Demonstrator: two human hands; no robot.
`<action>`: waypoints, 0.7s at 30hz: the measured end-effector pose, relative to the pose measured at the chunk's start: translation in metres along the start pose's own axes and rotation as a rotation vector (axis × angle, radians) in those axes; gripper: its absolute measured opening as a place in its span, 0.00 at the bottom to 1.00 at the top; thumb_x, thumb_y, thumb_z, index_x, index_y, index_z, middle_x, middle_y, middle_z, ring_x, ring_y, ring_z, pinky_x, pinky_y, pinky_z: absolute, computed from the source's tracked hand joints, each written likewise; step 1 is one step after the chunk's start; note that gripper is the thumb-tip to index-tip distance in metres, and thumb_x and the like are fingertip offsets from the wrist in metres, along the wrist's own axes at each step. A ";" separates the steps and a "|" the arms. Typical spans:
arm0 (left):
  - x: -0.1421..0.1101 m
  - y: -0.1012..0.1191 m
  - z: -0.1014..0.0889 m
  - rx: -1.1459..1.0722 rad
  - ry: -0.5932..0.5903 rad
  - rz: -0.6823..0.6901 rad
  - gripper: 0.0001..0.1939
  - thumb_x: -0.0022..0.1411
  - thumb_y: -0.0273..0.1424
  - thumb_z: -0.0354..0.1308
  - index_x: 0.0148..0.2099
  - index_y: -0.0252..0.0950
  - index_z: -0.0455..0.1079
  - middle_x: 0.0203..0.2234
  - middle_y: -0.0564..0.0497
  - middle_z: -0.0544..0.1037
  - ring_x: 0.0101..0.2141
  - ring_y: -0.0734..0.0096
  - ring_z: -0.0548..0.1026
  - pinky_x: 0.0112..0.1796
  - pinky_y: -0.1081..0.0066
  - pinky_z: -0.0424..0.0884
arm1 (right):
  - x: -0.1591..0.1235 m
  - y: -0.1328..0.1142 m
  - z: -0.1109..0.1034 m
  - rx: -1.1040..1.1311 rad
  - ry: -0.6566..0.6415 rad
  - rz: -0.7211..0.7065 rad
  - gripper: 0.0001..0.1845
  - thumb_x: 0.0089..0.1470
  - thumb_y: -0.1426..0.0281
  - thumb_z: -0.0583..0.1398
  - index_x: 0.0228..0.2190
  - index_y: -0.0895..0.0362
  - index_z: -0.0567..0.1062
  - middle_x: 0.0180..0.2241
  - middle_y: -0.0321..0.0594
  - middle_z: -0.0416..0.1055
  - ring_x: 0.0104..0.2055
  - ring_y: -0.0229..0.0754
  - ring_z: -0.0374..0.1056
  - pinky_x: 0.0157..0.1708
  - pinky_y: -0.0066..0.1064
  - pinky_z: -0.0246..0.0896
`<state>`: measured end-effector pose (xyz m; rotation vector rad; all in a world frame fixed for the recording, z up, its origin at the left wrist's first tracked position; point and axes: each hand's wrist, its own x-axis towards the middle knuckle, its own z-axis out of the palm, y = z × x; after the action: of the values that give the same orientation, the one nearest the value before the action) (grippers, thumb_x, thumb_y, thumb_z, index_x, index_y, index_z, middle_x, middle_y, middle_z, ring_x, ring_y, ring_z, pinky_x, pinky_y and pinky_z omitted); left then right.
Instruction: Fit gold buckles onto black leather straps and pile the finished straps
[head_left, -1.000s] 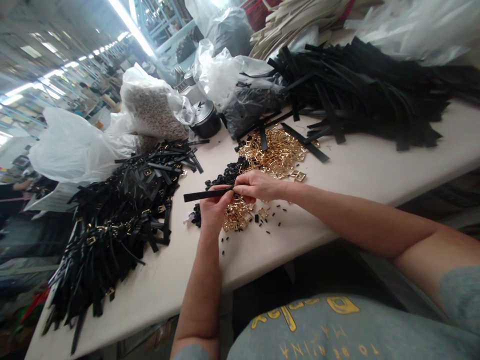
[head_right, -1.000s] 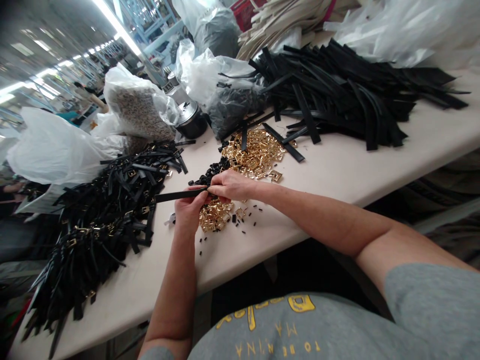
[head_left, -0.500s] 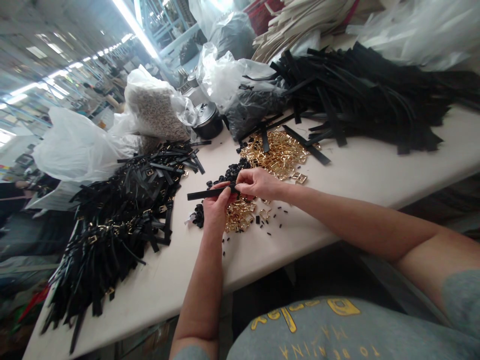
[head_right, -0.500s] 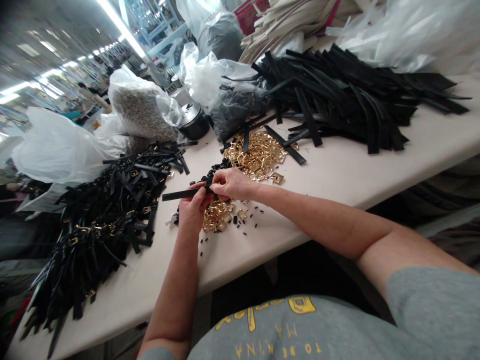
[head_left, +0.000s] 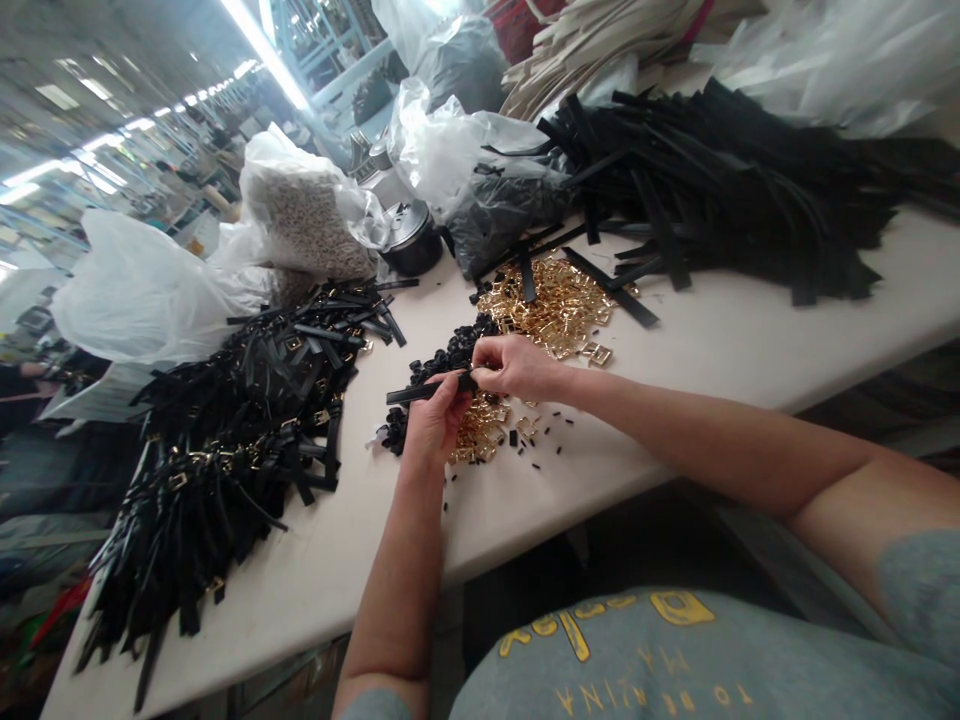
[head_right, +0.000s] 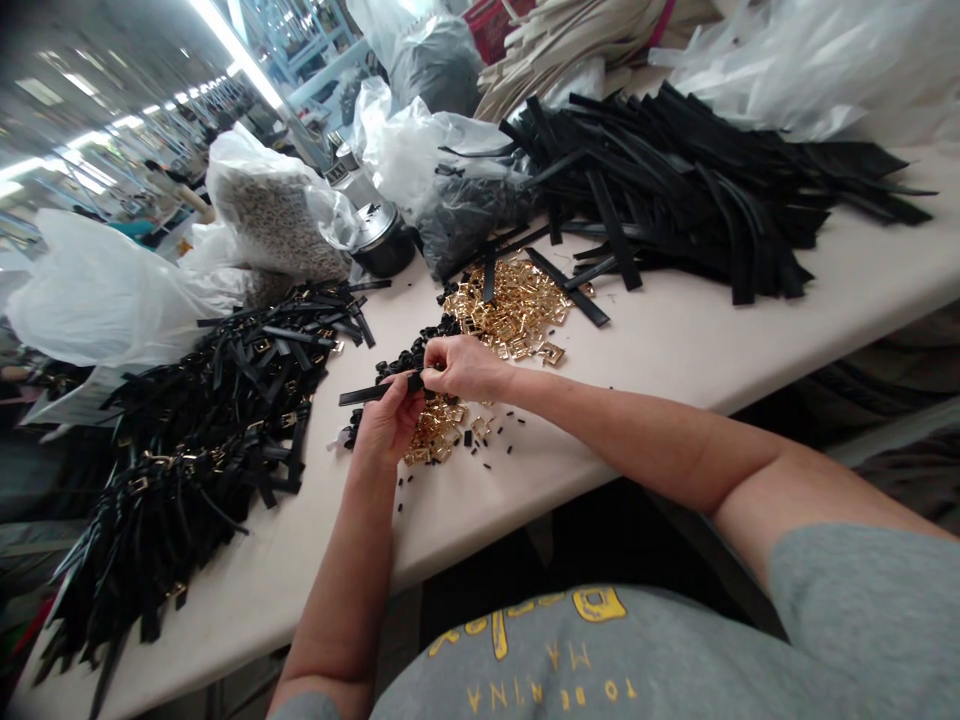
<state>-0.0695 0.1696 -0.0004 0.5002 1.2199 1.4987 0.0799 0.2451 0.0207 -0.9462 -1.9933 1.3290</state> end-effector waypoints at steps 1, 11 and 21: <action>0.000 -0.001 0.001 0.006 0.007 0.024 0.18 0.40 0.35 0.76 0.32 0.32 0.76 0.24 0.53 0.79 0.23 0.80 0.75 0.27 0.81 0.73 | 0.000 0.000 -0.001 -0.055 0.024 -0.018 0.03 0.47 0.74 0.60 0.23 0.58 0.72 0.19 0.30 0.64 0.22 0.31 0.57 0.25 0.25 0.50; -0.007 0.003 -0.003 0.165 -0.148 0.141 0.18 0.46 0.35 0.74 0.40 0.37 0.78 0.29 0.53 0.80 0.25 0.80 0.76 0.29 0.79 0.74 | 0.001 -0.003 -0.008 0.266 -0.154 0.182 0.05 0.48 0.74 0.62 0.24 0.58 0.70 0.19 0.32 0.66 0.21 0.32 0.63 0.20 0.24 0.57; -0.007 -0.001 0.002 -0.049 -0.116 0.002 0.19 0.40 0.38 0.76 0.33 0.35 0.77 0.21 0.56 0.75 0.20 0.84 0.71 0.22 0.85 0.69 | 0.000 -0.003 -0.011 0.336 -0.270 0.177 0.07 0.47 0.77 0.61 0.22 0.58 0.68 0.16 0.29 0.63 0.18 0.30 0.60 0.19 0.21 0.57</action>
<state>-0.0650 0.1644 0.0018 0.5477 1.0907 1.4772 0.0879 0.2505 0.0272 -0.8316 -1.8203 1.9063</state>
